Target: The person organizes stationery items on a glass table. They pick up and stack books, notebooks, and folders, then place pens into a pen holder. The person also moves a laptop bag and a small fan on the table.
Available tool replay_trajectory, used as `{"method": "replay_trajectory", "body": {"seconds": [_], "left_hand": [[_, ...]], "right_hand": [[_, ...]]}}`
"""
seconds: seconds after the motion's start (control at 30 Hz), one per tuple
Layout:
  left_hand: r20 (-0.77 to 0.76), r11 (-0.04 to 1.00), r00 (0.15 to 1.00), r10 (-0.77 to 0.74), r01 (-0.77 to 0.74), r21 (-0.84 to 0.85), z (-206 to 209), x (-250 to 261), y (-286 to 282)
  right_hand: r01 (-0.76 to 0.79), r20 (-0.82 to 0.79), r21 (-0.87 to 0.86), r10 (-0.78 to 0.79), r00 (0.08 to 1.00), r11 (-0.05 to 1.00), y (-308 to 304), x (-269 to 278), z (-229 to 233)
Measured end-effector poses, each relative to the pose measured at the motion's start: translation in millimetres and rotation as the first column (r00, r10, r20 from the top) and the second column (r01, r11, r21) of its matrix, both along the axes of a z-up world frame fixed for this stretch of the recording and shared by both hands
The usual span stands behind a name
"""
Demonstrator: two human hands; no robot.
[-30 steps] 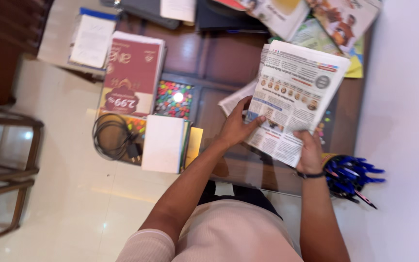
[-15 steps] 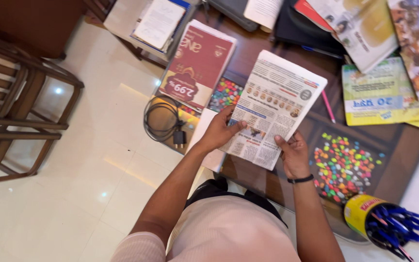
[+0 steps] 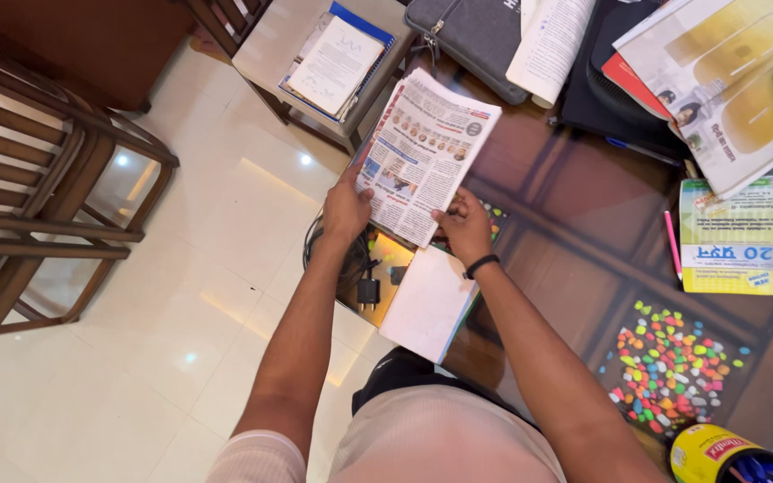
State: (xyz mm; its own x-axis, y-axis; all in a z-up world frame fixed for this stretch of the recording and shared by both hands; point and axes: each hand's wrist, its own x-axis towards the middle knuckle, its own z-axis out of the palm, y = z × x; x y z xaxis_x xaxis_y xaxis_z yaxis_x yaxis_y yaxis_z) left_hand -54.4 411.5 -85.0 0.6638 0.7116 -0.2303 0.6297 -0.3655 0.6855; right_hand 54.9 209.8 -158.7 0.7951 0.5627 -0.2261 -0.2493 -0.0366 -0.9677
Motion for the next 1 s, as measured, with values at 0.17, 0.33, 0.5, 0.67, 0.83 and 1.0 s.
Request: {"method": "replay_trajectory", "body": {"seconds": [0.17, 0.33, 0.5, 0.67, 0.83, 1.0], "left_hand": [[-0.003, 0.990, 1.000, 0.009, -0.008, 0.138, -16, 7, 10], [-0.050, 0.947, 0.999, 0.021, -0.004, 0.320, -36, 2, 7], [0.004, 0.856, 0.999, 0.046, -0.042, 0.515, -13, 6, -14], [0.267, 0.902, 0.920, -0.288, 0.167, 0.398, 7, 37, -92], [0.313, 0.812, 0.750, -0.583, 0.541, 0.218, 7, 106, -210], [0.370, 0.682, 0.676, -0.637, 0.718, -0.137, -7, 204, -315]], "right_hand": [[0.012, 0.046, -0.306, 0.003, 0.999, 0.952, 23, 1, -5], [0.084, 0.132, -0.383, -0.035, 0.991, 0.920, 23, 1, -10], [0.083, 0.020, -0.267, -0.080, 0.997, 0.960, -16, 8, -15], [0.138, 0.092, -0.154, -0.125, 0.988, 0.978, -116, 31, -12], [0.380, 0.130, -0.140, -0.363, 0.923, 0.914, -229, 75, -1], [0.719, 0.437, -0.173, -0.602, 0.669, 0.673, -334, 158, -3]]}}
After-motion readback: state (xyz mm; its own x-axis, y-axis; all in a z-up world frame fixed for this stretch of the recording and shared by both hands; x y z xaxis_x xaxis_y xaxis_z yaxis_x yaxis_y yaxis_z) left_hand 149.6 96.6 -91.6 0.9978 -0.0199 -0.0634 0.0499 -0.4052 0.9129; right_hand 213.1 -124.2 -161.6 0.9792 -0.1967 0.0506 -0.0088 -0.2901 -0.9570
